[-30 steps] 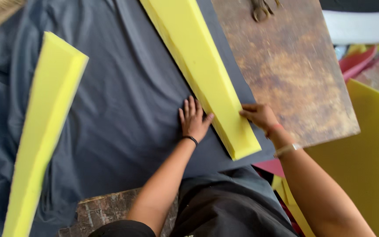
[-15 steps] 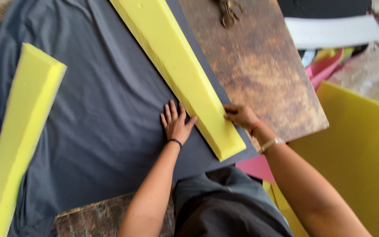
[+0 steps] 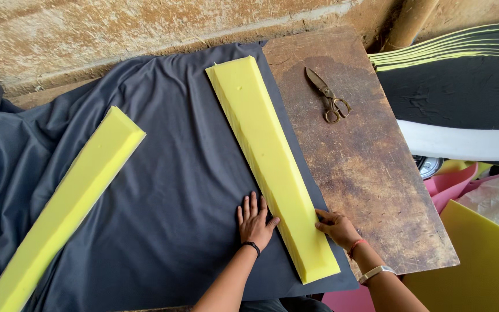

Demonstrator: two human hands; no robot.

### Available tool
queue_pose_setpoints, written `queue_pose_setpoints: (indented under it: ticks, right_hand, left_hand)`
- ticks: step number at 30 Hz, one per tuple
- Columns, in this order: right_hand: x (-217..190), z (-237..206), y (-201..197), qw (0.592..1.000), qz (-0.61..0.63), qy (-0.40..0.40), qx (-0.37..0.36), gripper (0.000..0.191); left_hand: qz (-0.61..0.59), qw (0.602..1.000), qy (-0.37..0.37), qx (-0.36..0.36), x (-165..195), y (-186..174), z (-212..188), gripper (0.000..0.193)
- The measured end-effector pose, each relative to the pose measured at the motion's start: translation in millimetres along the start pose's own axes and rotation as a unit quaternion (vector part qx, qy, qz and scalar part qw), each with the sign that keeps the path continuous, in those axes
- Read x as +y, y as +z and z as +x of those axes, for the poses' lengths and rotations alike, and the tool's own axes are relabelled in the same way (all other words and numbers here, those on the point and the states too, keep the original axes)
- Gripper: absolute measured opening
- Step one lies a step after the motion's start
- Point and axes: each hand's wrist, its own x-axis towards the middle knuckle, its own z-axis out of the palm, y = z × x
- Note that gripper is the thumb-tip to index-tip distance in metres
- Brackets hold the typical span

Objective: The person spreads a large gray fabric over a wooden work table, lays long yellow foam strips on it, and cuts the fabric around the foam with scissors. They reposition the foam strips, cut fabric sections to size, and gather the cut fabric pieces around the foam.

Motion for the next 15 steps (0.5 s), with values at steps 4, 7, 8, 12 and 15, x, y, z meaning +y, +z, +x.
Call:
queue_pose_setpoints:
  ticks: [4, 7, 8, 12, 15]
  right_hand:
    - [6, 1, 3, 0.998, -0.052, 0.020, 0.005, 0.051]
    - [3, -2, 2, 0.994, -0.092, 0.052, 0.025, 0.045]
    - [-1, 1, -1, 0.994, -0.092, 0.049, 0.041, 0.040]
    - [-40, 39, -32, 0.973, -0.166, 0.023, 0.157, 0.034]
    - [-84, 92, -72, 0.887, -0.368, -0.167, 0.222, 0.036]
  left_hand:
    - [0.017, 1.000, 0.021, -0.003, -9, 8, -2, 0.085]
    - [0.013, 0.998, 0.055, 0.041, -11, 13, -6, 0.083]
    - [0.030, 0.997, 0.056, 0.049, -11, 15, -8, 0.083]
    - [0.053, 0.995, 0.057, 0.065, -4, 18, -12, 0.081]
    - [0.059, 0.996, 0.046, 0.044, -2, 16, -12, 0.082]
